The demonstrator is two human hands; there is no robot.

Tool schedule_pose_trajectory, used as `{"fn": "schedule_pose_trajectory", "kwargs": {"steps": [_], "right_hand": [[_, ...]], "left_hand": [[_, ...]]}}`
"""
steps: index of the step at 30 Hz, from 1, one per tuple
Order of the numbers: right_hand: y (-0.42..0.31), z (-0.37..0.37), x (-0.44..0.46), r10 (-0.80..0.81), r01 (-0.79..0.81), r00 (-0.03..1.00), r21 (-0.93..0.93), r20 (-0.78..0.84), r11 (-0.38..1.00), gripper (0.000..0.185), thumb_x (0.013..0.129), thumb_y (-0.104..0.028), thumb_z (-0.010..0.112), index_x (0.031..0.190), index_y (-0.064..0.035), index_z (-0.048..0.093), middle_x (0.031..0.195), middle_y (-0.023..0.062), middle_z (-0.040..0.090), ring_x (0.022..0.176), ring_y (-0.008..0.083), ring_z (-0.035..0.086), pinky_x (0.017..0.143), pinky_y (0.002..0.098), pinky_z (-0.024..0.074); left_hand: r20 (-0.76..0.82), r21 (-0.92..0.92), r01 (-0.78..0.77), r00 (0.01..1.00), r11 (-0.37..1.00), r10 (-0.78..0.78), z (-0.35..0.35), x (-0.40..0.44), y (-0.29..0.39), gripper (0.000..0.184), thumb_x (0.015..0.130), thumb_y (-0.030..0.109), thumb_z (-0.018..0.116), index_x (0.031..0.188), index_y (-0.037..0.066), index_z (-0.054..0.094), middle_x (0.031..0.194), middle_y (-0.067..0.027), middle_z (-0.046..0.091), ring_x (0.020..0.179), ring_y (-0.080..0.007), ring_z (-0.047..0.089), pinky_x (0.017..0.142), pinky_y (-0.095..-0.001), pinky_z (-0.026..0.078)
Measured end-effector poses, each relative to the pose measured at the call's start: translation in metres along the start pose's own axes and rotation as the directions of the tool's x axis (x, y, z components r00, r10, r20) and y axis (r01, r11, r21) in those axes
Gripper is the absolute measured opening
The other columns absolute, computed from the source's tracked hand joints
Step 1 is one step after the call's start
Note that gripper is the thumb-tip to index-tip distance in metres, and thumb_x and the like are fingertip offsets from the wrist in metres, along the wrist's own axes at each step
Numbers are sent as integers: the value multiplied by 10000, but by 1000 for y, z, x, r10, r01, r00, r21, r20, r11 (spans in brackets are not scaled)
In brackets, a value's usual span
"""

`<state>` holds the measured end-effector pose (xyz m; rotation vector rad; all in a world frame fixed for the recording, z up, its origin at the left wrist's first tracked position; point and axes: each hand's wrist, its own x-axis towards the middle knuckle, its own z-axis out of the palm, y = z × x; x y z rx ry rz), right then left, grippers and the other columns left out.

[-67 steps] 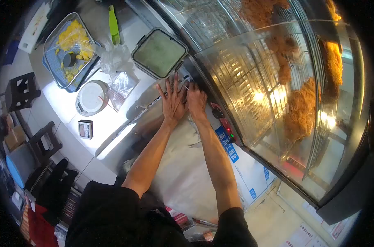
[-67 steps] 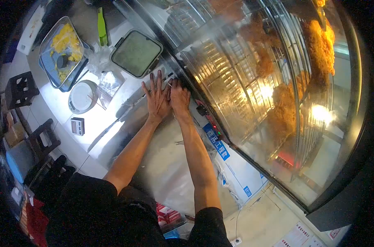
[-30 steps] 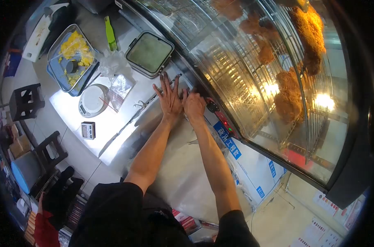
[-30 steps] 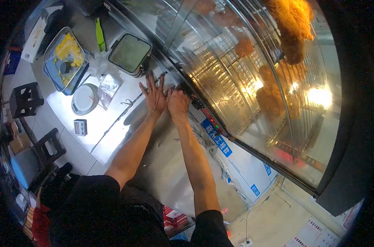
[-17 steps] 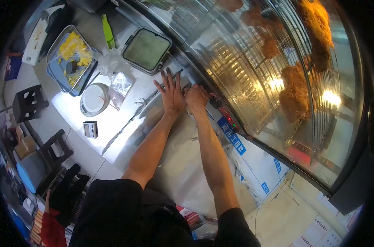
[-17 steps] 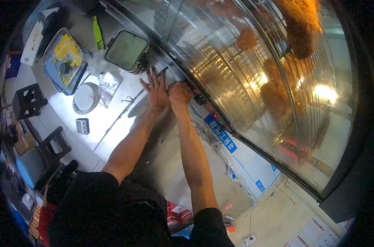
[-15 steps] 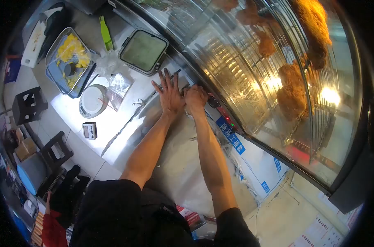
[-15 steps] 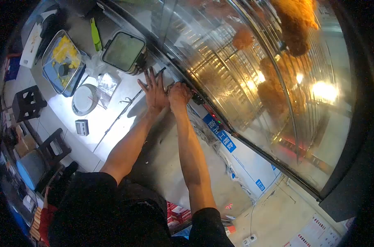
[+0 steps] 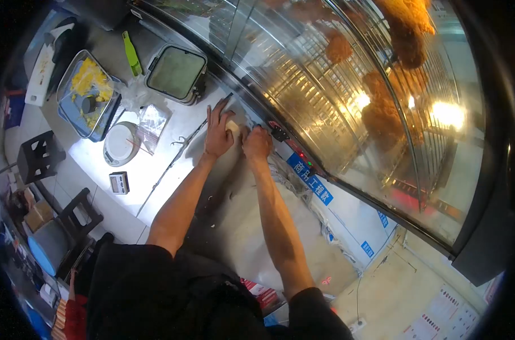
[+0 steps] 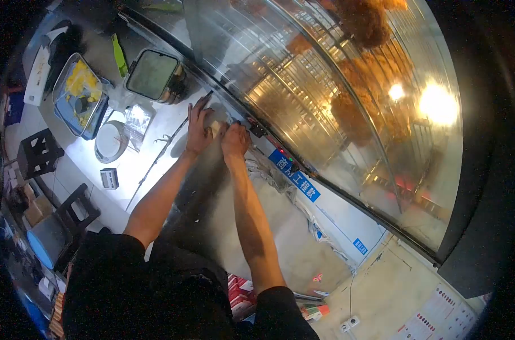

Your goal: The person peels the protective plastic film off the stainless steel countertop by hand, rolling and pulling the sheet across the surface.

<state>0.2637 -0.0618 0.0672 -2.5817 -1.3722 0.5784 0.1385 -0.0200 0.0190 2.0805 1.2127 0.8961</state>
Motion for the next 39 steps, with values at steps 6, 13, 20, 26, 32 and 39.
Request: {"fn": "schedule_pose_trajectory", "kwargs": {"steps": [6, 13, 20, 26, 32, 39], "right_hand": [[24, 27, 1, -268, 278, 937, 10, -225, 961, 382, 918, -329, 567, 741, -4, 663, 723, 173, 679, 694, 358, 663, 707, 491, 510], [58, 21, -32, -62, 105, 987, 300, -149, 948, 286, 907, -252, 581, 771, -5, 631, 738, 197, 662, 710, 384, 645, 637, 494, 480], [33, 14, -36, -98, 186, 933, 228, -347, 956, 376, 901, -373, 613, 1074, -42, 579, 871, 202, 689, 758, 396, 661, 678, 500, 503], [-5, 5, 3, 169, -162, 985, 165, -26, 973, 499, 910, -492, 546, 1049, -17, 607, 916, 210, 688, 884, 420, 659, 772, 500, 512], [-4, 43, 3, 149, -107, 972, 222, -181, 969, 403, 906, -409, 542, 866, -22, 647, 866, 228, 690, 849, 418, 665, 766, 501, 513], [-21, 15, 7, 215, -179, 974, 340, -71, 923, 324, 919, -307, 502, 908, -21, 653, 918, 224, 693, 845, 427, 652, 794, 495, 506]], "left_hand": [[3, 178, 32, 999, 984, -33, 9, -1, 8, 467, 710, 47, 542, 1172, 9, 490, 1433, -238, 343, 1404, -383, 250, 1187, -581, 86], [50, 341, 25, 998, 940, -44, 12, 1, 11, 394, 801, 186, 559, 1156, 16, 529, 1430, -226, 363, 1400, -366, 270, 1170, -600, 98], [81, 393, 17, 995, 919, -53, 11, 1, 16, 399, 840, 252, 570, 1179, 43, 538, 1447, -186, 372, 1411, -349, 262, 1164, -612, 92], [92, 427, 18, 994, 904, -63, 14, 2, 12, 410, 857, 268, 554, 1205, 54, 521, 1451, -191, 367, 1429, -345, 236, 1167, -606, 63], [89, 394, 18, 994, 919, -58, 13, 1, 13, 418, 867, 245, 552, 1227, 40, 496, 1457, -204, 348, 1425, -353, 236, 1170, -593, 81], [170, 511, 1, 980, 860, -102, 17, -3, 7, 457, 883, 277, 528, 1284, 59, 492, 1505, -167, 310, 1455, -311, 178, 1178, -595, 35]]}}
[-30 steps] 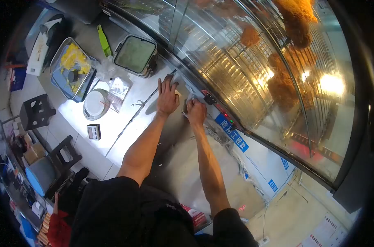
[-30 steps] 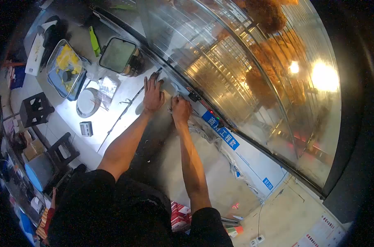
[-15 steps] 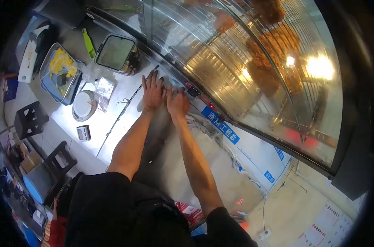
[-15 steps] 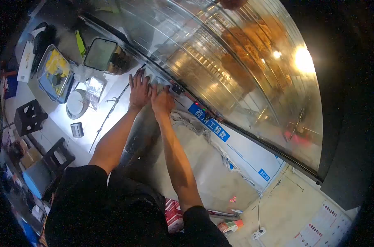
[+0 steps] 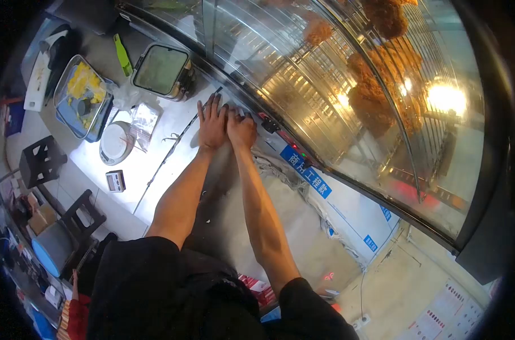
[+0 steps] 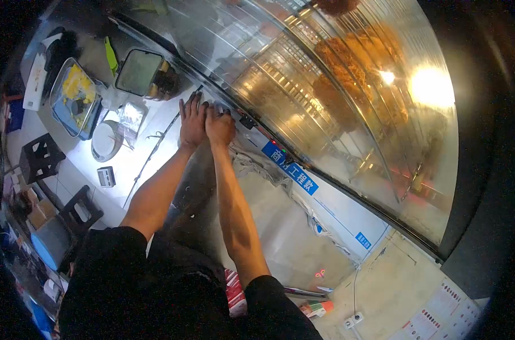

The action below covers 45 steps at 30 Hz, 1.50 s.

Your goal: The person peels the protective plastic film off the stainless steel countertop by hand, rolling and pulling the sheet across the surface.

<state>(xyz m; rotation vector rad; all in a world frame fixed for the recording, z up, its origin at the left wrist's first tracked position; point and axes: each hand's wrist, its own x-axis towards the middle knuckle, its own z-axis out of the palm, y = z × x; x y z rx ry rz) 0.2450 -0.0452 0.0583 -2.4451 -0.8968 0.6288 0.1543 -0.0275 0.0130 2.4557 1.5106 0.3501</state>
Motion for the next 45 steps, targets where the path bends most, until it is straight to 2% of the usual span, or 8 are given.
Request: {"fn": "schedule_pose_trajectory", "kwargs": {"steps": [3, 6, 9, 19, 29, 31, 37, 45], "right_hand": [[37, 46, 18, -301, 325, 905, 33, -300, 945, 340, 928, -306, 489, 902, -14, 661, 894, 219, 689, 813, 446, 640, 784, 508, 496], [47, 28, 17, -350, 369, 928, 191, -127, 909, 316, 938, -275, 495, 901, -8, 661, 869, 218, 679, 781, 447, 628, 751, 514, 480], [51, 5, -10, -152, 158, 988, 256, -40, 954, 242, 901, -237, 542, 957, -25, 646, 828, 236, 656, 811, 450, 618, 710, 510, 464], [81, -32, -37, -135, 165, 977, 187, -167, 968, 228, 955, -235, 518, 913, -37, 623, 779, 242, 653, 745, 444, 625, 654, 512, 471], [68, -26, -59, -327, 298, 940, -230, -97, 926, 581, 873, -506, 610, 1186, -31, 491, 1233, 255, 467, 1196, 444, 410, 887, 638, 338], [66, -17, -47, -416, 330, 895, -389, -161, 860, 431, 860, -419, 660, 1045, -41, 565, 1081, 181, 561, 1051, 394, 525, 859, 525, 421], [88, -6, -23, -584, 552, 806, -231, -97, 801, 240, 945, -279, 570, 906, -43, 587, 773, 201, 653, 657, 388, 647, 592, 498, 507], [89, -20, -26, -367, 366, 921, -34, -130, 930, 282, 972, -234, 506, 836, 6, 568, 653, 251, 617, 621, 453, 617, 584, 534, 472]], "left_hand": [[-17, 28, -10, 1000, 1000, 10, -5, 0, 2, 467, 874, 271, 534, 1288, 61, 493, 1499, -159, 324, 1451, -306, 193, 1179, -594, 38], [-49, -67, 11, 999, 998, -14, -8, 3, 4, 441, 855, 275, 544, 1236, 54, 525, 1472, -160, 363, 1444, -306, 214, 1177, -600, 52], [-39, -54, 22, 999, 998, -24, -5, 3, 4, 424, 845, 263, 542, 1212, 51, 531, 1473, -161, 361, 1442, -307, 219, 1177, -602, 59], [-70, -106, 6, 997, 994, -14, -9, 2, 4, 412, 839, 214, 529, 1217, 51, 505, 1462, -171, 367, 1429, -312, 250, 1173, -607, 80], [-107, -93, -31, 994, 995, 21, -8, -1, 5, 382, 843, 195, 528, 1197, 53, 512, 1450, -181, 373, 1420, -333, 261, 1170, -611, 82], [-106, -90, -36, 994, 995, 26, -3, 0, 0, 350, 850, 178, 519, 1176, 54, 520, 1447, -177, 377, 1420, -331, 263, 1171, -606, 82], [-146, -161, -75, 988, 984, 51, -3, -5, -6, 300, 844, 133, 532, 1138, 74, 530, 1430, -159, 399, 1398, -323, 296, 1167, -590, 122], [-122, -124, 2, 992, 992, -17, -4, -6, 3, 314, 841, 157, 547, 1145, 80, 544, 1406, -151, 418, 1350, -321, 348, 1171, -569, 140]]}}
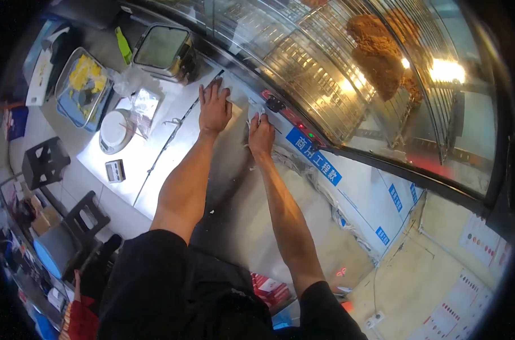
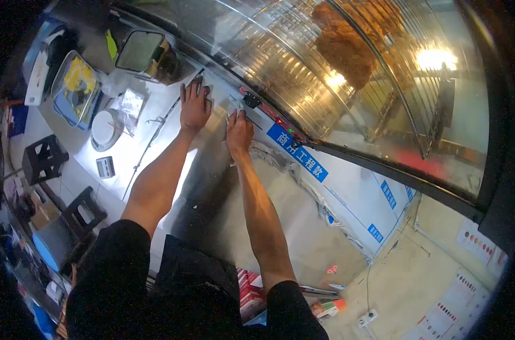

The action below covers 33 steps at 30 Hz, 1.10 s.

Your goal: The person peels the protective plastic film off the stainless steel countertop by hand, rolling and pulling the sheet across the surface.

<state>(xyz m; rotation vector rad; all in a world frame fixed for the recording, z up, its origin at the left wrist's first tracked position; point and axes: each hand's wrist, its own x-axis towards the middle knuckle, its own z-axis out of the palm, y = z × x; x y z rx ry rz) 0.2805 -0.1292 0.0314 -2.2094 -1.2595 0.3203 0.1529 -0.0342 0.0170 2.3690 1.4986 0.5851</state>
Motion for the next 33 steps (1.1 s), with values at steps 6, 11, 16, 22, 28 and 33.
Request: {"fn": "schedule_pose_trajectory", "kwargs": {"steps": [6, 11, 16, 22, 28, 33], "right_hand": [[20, -7, 7, 14, -16, 1000, 234, 11, 972, 329, 967, -226, 511, 796, 51, 554, 658, 280, 577, 630, 455, 575, 591, 494, 428], [48, -6, 3, 142, -147, 989, 443, 44, 885, 320, 970, -227, 520, 804, 46, 552, 663, 187, 574, 610, 321, 527, 600, 407, 409], [53, -24, -9, 607, -535, 736, 807, 300, 250, 245, 970, -237, 545, 873, -17, 593, 826, 6, 587, 760, 116, 502, 651, 331, 402], [57, -38, -17, 625, -447, 754, 856, 204, 260, 261, 962, -269, 565, 993, -17, 623, 886, 15, 582, 865, 113, 537, 769, 288, 441], [36, -64, -52, 179, -187, 982, 220, 58, 957, 532, 904, -434, 627, 1133, 35, 526, 1095, 179, 562, 1091, 316, 513, 942, 420, 382], [36, -50, -64, 6, -18, 998, -182, -69, 983, 615, 839, -426, 684, 1168, 56, 488, 1186, 229, 508, 1167, 383, 442, 973, 525, 318]], "left_hand": [[-45, 13, -31, 998, 999, 31, 0, 3, -1, 327, 819, 163, 552, 1125, 47, 554, 1363, -188, 426, 1322, -343, 369, 1167, -561, 163], [-41, 10, -22, 999, 1000, 22, -1, 5, 0, 323, 816, 178, 563, 1111, 47, 552, 1383, -184, 416, 1329, -346, 360, 1171, -561, 151], [-7, 12, -16, 1000, 1000, 16, 0, 3, 1, 332, 819, 188, 562, 1121, 50, 549, 1388, -182, 414, 1340, -353, 348, 1179, -551, 139], [-24, 43, -23, 999, 999, 24, 0, 3, 1, 341, 821, 191, 554, 1137, 62, 540, 1422, -172, 388, 1361, -354, 331, 1185, -528, 143], [-130, 85, -57, 989, 995, 68, 11, 1, -4, 302, 837, 196, 539, 1108, 62, 555, 1376, -184, 436, 1307, -359, 385, 1161, -548, 178], [-72, 70, -46, 996, 996, 51, 2, 4, 5, 304, 833, 188, 541, 1111, 66, 556, 1363, -180, 443, 1289, -364, 402, 1159, -531, 191]]}}
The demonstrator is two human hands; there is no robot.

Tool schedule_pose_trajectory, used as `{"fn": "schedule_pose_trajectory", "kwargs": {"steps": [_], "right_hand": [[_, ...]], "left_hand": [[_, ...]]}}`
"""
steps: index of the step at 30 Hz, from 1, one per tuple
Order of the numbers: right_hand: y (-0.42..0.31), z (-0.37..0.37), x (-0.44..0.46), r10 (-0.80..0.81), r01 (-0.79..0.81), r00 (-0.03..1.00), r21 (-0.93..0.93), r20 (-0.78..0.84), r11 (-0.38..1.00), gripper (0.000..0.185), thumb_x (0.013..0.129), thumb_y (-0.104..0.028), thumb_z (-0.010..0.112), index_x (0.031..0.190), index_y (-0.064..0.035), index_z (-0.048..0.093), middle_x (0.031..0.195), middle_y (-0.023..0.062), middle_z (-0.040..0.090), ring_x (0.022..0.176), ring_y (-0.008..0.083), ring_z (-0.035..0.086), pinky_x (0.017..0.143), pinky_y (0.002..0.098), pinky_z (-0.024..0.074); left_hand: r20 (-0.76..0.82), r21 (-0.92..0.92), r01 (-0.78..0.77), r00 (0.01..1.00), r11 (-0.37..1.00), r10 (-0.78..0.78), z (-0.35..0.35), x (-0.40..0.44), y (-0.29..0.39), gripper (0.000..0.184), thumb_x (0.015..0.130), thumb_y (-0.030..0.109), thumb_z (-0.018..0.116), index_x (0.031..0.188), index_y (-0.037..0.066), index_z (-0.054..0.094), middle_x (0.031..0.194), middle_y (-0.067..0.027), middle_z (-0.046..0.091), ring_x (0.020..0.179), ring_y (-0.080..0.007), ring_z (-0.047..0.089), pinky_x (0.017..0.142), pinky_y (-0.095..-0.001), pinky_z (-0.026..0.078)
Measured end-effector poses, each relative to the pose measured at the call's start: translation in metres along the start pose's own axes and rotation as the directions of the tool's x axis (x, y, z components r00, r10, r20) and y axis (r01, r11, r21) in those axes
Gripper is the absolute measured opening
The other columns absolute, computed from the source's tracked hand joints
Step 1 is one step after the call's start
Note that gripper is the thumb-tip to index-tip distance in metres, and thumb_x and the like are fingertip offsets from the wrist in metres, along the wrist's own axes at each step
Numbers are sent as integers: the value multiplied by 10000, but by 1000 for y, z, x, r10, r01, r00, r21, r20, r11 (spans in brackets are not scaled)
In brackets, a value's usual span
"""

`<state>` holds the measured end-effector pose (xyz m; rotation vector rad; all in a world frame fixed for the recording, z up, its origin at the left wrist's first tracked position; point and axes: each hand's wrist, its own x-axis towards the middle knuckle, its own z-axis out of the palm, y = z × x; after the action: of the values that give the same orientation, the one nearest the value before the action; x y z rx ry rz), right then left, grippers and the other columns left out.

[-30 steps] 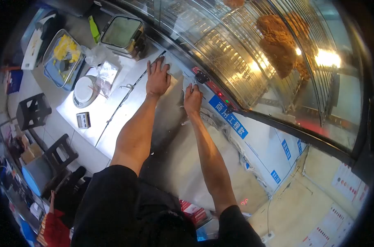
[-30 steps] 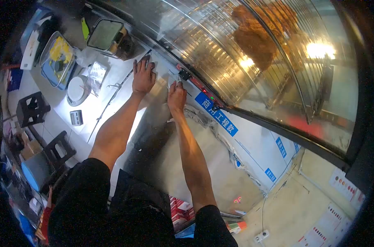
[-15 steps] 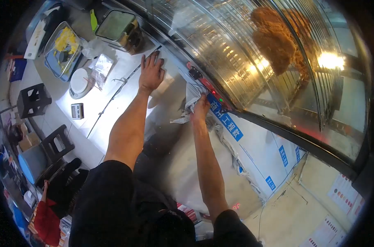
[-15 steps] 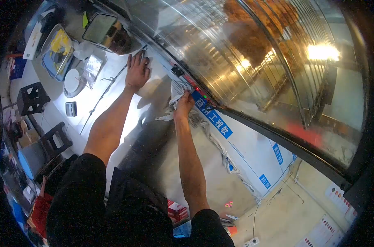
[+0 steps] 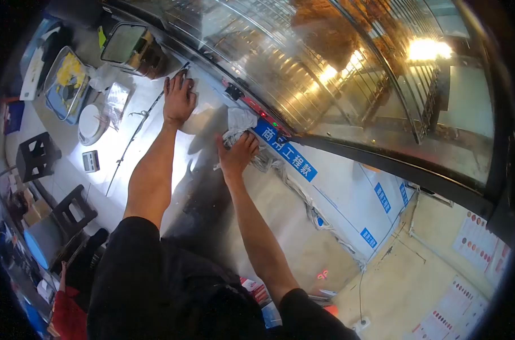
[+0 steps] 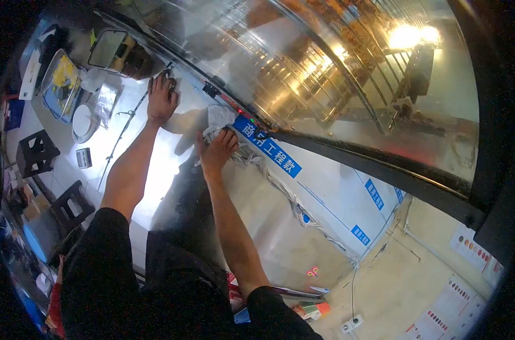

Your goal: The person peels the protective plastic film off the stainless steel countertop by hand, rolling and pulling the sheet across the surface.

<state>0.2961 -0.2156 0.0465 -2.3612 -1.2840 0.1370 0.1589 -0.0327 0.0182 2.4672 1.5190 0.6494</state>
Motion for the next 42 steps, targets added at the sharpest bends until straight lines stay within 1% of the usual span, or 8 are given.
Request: {"fn": "schedule_pose_trajectory", "kwargs": {"steps": [5, 10, 14, 19, 24, 26, 33, 42], "right_hand": [[31, 19, 11, -222, 226, 972, -34, 82, 974, 492, 841, -275, 669, 1162, 60, 501, 1127, 267, 548, 1108, 409, 491, 930, 540, 356], [35, 4, 26, 78, -175, 924, 233, 375, 957, 420, 858, -132, 625, 1199, 85, 509, 961, 330, 614, 936, 478, 588, 837, 517, 447], [43, 23, 20, 96, -175, 976, 442, 195, 880, 387, 906, -147, 578, 1204, 92, 515, 973, 330, 607, 979, 486, 573, 863, 525, 438], [60, 28, 27, 145, -203, 975, 406, 169, 891, 363, 968, -249, 563, 1138, 72, 565, 1031, 229, 656, 865, 364, 610, 819, 416, 475], [51, -27, 39, 284, -490, 871, 656, 402, 575, 373, 972, -252, 557, 1182, 55, 586, 1055, 127, 670, 892, 220, 604, 830, 336, 467], [54, -46, 37, 306, -419, 907, 557, 289, 717, 367, 981, -242, 521, 1173, 63, 588, 1047, 203, 677, 934, 275, 611, 846, 363, 460], [96, -90, 6, 187, -211, 977, 541, 100, 815, 346, 966, -121, 509, 1255, 69, 533, 1168, 237, 631, 1039, 333, 611, 927, 371, 446], [130, -97, -14, 315, -263, 949, 485, -27, 834, 308, 963, -135, 535, 1175, 87, 563, 1096, 244, 648, 992, 376, 606, 886, 406, 460]], "left_hand": [[-30, -6, -14, 999, 1000, 14, -1, 0, -2, 302, 826, 188, 538, 1105, 76, 556, 1375, -165, 438, 1308, -353, 386, 1167, -532, 175], [19, -10, 17, 1000, 1000, -17, -4, 2, 0, 301, 824, 193, 529, 1098, 68, 552, 1385, -171, 430, 1316, -350, 380, 1170, -537, 168], [0, -5, -20, 1000, 1000, 20, -3, 0, -2, 285, 821, 178, 526, 1080, 63, 559, 1366, -180, 437, 1302, -356, 388, 1165, -545, 173], [-36, -34, -19, 999, 999, 17, 1, 1, -3, 272, 821, 189, 529, 1055, 56, 571, 1338, -182, 452, 1288, -361, 397, 1153, -562, 187], [-36, -50, -13, 999, 999, 11, 0, 1, -9, 273, 817, 202, 541, 1049, 63, 572, 1339, -171, 454, 1294, -347, 395, 1152, -565, 184], [-17, -41, 0, 1000, 999, 0, 3, 0, -8, 277, 813, 198, 547, 1056, 69, 570, 1349, -160, 450, 1301, -336, 392, 1152, -562, 184], [-30, -47, -1, 1000, 999, -1, 3, 0, -5, 292, 814, 192, 545, 1082, 78, 565, 1361, -147, 447, 1306, -339, 387, 1156, -559, 172], [45, -3, -13, 999, 1000, 13, 4, -1, -8, 324, 833, 188, 539, 1118, 36, 557, 1375, -223, 432, 1333, -377, 353, 1155, -539, 180]]}}
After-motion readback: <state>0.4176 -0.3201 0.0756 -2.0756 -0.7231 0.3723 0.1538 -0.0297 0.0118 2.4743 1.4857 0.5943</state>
